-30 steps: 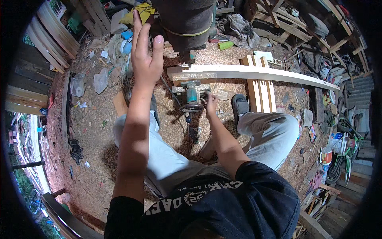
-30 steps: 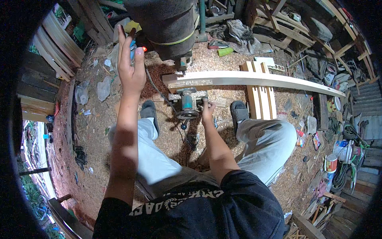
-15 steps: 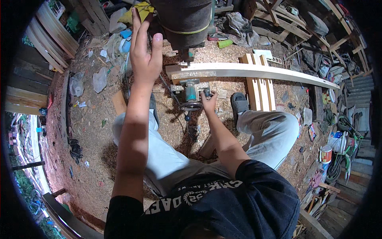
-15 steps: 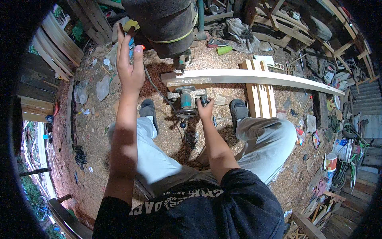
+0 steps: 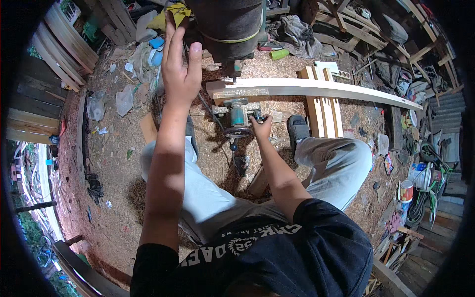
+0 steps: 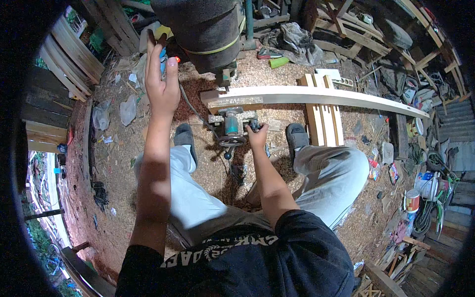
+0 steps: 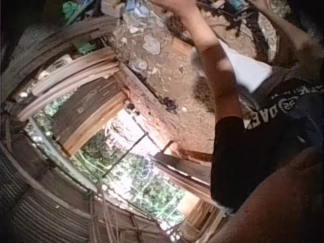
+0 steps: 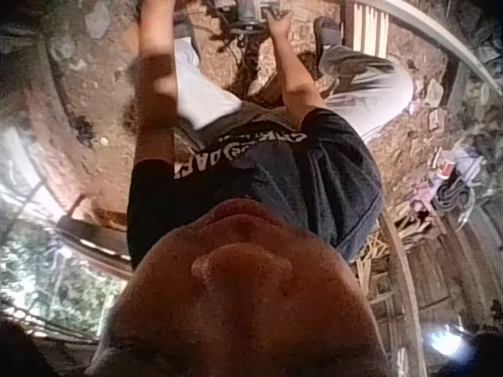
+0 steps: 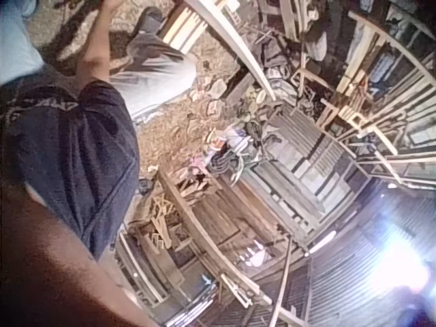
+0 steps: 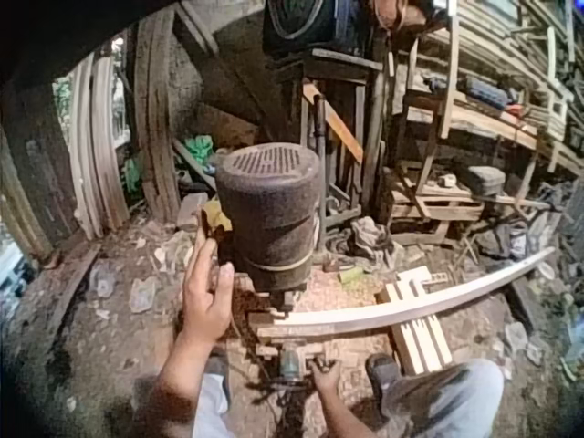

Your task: Shaping the edge of a long wooden strip using a mounted router.

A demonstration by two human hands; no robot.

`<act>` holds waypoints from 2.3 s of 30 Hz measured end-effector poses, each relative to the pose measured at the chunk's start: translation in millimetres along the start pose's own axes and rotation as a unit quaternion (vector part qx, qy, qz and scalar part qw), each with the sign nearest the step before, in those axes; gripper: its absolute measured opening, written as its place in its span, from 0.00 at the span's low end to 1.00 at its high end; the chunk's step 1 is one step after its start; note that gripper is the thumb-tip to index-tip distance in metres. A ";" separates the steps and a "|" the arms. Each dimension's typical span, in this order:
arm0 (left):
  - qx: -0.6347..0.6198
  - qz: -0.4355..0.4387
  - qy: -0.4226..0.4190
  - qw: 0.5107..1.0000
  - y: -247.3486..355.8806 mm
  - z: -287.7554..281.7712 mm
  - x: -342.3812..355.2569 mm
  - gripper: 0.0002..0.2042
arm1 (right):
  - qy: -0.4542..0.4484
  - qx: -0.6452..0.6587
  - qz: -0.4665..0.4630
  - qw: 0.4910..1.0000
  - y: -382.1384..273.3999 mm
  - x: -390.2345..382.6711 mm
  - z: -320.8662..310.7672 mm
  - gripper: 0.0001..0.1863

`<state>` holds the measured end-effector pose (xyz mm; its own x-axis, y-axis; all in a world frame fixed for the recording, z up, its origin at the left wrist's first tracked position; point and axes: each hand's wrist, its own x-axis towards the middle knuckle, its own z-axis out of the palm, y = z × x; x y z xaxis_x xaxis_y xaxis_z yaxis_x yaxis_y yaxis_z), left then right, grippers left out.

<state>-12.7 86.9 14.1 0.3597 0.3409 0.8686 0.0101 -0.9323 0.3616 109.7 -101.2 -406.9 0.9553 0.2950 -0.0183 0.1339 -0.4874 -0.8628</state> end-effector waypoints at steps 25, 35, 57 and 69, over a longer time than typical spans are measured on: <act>0.042 0.020 -0.042 0.998 12.8 -14.9 3.7 0.30 | 0.082 -0.023 0.122 0.989 -53.1 1.2 -36.7 0.21; 0.053 0.057 -0.104 0.992 48.8 8.7 3.0 0.33 | 0.040 0.332 -0.325 0.884 -394.8 186.6 -136.7 0.13; 0.133 0.009 -0.063 0.989 63.7 18.4 9.7 0.36 | -0.212 0.449 -0.230 0.837 -622.9 214.5 -216.1 0.17; 0.110 0.017 -0.042 0.993 72.5 25.3 11.7 0.35 | -0.164 0.449 -0.437 0.762 -539.2 134.4 -256.7 0.17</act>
<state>15.9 20.3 41.9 0.4400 0.3052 0.8445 0.1959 -0.9505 0.2414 233.5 -9.7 185.6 0.4681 0.4455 0.7632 0.3054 0.7289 -0.6127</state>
